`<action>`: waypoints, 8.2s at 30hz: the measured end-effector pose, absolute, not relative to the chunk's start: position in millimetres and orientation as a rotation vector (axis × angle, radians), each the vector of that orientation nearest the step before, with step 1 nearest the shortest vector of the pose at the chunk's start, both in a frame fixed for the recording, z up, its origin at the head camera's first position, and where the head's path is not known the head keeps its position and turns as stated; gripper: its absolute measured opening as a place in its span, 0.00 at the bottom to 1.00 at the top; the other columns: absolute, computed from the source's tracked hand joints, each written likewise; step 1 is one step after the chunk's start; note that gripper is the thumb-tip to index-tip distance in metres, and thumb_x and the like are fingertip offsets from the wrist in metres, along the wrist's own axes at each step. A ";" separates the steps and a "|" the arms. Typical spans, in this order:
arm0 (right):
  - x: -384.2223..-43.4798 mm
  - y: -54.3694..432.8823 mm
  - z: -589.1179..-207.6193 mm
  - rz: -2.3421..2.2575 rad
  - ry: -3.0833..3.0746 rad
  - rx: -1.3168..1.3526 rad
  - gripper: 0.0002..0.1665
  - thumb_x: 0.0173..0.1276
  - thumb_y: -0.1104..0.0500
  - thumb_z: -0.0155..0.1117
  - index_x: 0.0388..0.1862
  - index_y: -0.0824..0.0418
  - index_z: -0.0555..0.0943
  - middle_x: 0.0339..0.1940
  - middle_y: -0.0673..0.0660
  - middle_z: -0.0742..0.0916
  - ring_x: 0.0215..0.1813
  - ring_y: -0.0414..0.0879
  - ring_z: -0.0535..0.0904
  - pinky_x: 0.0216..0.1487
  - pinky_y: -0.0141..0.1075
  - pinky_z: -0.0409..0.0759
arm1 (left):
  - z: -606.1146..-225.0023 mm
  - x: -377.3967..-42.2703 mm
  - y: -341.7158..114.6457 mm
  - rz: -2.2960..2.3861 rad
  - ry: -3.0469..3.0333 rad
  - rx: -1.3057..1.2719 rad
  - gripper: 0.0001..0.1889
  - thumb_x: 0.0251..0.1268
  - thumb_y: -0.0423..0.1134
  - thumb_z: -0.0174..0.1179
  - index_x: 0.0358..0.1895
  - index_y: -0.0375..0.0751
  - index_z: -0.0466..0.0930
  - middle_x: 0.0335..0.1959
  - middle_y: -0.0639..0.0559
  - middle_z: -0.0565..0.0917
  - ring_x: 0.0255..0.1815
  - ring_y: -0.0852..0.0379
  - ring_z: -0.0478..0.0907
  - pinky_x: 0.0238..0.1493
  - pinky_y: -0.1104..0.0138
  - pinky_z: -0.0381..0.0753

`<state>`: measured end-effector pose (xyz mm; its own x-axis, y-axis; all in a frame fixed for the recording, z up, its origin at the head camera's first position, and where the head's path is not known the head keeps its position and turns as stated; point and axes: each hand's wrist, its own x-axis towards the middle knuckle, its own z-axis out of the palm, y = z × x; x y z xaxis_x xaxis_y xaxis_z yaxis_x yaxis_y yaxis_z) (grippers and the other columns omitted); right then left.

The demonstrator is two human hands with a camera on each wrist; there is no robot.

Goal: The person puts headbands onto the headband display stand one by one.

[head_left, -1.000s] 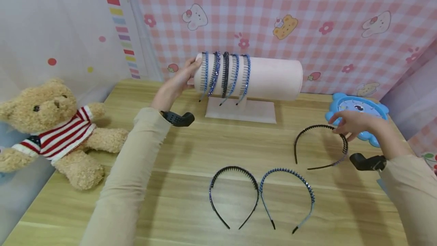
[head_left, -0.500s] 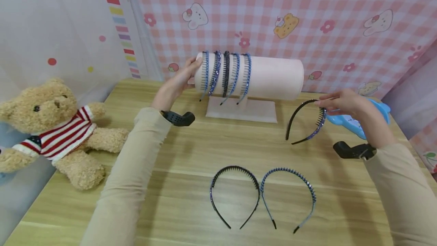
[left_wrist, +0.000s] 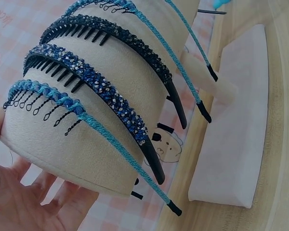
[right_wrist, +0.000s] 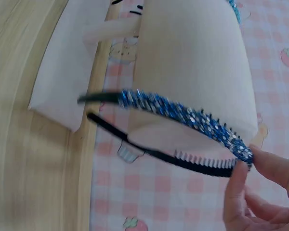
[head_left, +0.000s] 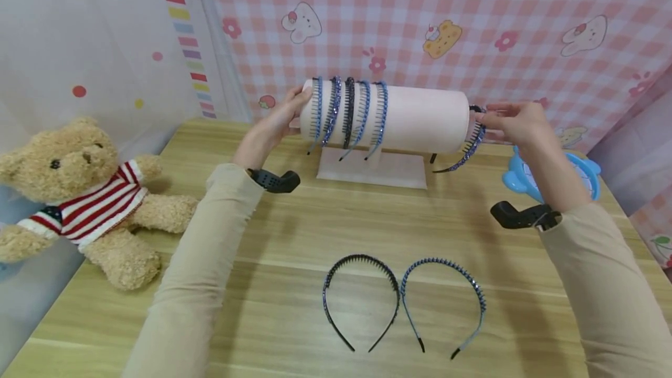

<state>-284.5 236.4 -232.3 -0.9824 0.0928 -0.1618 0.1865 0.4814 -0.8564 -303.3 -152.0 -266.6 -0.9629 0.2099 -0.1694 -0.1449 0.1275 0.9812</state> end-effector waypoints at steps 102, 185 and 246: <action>-304.5 155.2 -225.2 -0.216 2.996 -1.012 0.57 0.55 0.35 0.62 0.74 0.55 0.45 0.74 0.59 0.56 0.73 0.61 0.49 0.70 0.59 0.44 | -267.6 -303.7 -152.1 1.910 2.163 0.026 0.34 0.67 0.60 0.38 0.72 0.58 0.39 0.69 0.48 0.56 0.69 0.52 0.54 0.67 0.52 0.57; -280.6 296.2 -285.2 -1.242 2.355 0.040 0.50 0.61 0.39 0.58 0.70 0.66 0.54 0.32 0.31 0.80 0.42 0.31 0.78 0.50 0.33 0.79 | -263.0 -303.2 -152.8 1.872 2.176 0.063 0.36 0.67 0.61 0.38 0.72 0.57 0.36 0.71 0.49 0.52 0.70 0.50 0.53 0.66 0.52 0.59; -298.4 179.7 -239.4 -0.384 3.155 -0.971 0.53 0.52 0.36 0.65 0.71 0.58 0.56 0.68 0.64 0.68 0.68 0.64 0.60 0.68 0.59 0.52 | -265.9 -303.9 -153.3 1.898 2.163 0.040 0.35 0.67 0.61 0.39 0.72 0.57 0.37 0.70 0.49 0.54 0.69 0.50 0.54 0.67 0.52 0.59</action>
<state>-298.4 179.7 -239.4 -0.8141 -0.5294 0.2387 -0.5712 0.8041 -0.1649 -303.9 -153.3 -265.9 -0.9651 0.1922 -0.1780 -0.1515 0.1446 0.9778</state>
